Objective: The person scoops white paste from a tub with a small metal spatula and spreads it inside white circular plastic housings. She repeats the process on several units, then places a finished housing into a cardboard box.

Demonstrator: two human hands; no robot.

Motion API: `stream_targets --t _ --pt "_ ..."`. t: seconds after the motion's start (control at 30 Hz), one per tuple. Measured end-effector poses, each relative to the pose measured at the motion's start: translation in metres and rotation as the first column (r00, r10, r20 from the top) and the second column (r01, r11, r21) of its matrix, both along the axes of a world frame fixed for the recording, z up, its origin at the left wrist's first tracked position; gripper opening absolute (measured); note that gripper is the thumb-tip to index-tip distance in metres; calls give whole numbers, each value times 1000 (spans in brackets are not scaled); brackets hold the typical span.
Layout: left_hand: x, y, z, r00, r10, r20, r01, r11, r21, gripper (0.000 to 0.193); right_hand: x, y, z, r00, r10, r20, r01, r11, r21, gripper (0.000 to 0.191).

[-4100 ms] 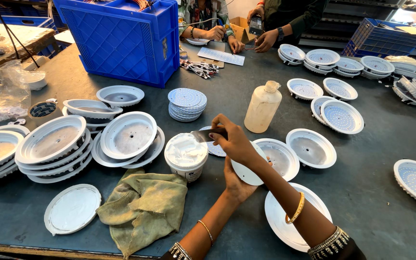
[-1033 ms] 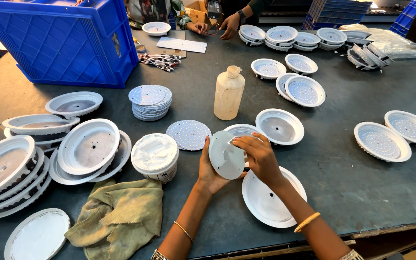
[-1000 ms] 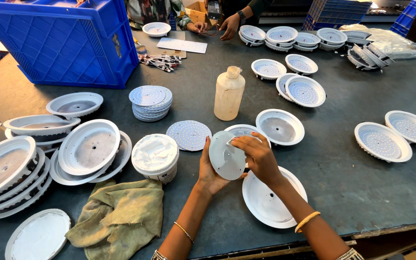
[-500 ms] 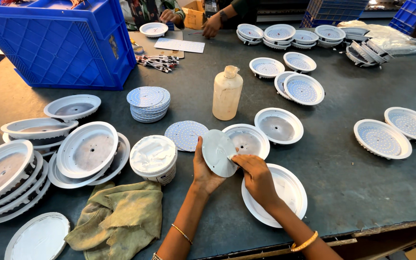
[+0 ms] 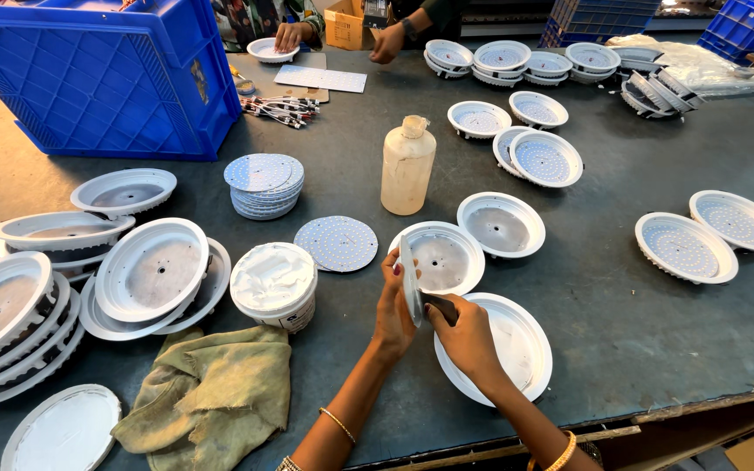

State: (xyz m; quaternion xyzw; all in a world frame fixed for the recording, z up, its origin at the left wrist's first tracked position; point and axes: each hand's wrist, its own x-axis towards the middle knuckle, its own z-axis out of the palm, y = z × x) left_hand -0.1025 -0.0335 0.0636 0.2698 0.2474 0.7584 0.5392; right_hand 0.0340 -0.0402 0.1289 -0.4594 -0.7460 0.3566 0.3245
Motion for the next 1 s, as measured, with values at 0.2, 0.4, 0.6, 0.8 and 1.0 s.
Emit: stream_targets --t 0.2,0.4,0.6,0.8,1.0 --pt "4 -4 5 988 75 -134 -67 996 66 92 1 -3 11 999 -38 3 38 986 -164 24" --pt "-1 0 6 888 274 -369 -213 957 197 101 11 0 25 991 66 -112 -81 988 -134 24" --pt "-1 -6 10 988 88 -126 -64 981 182 95 10 30 21 971 -10 -238 -26 989 -148 26" --pt "-3 -5 10 999 7 49 -17 980 198 88 -20 39 9 996 19 -92 -5 989 150 25" --pt "-5 -8 14 993 49 -106 -41 996 76 94 -19 7 26 999 19 -51 -15 997 70 27"
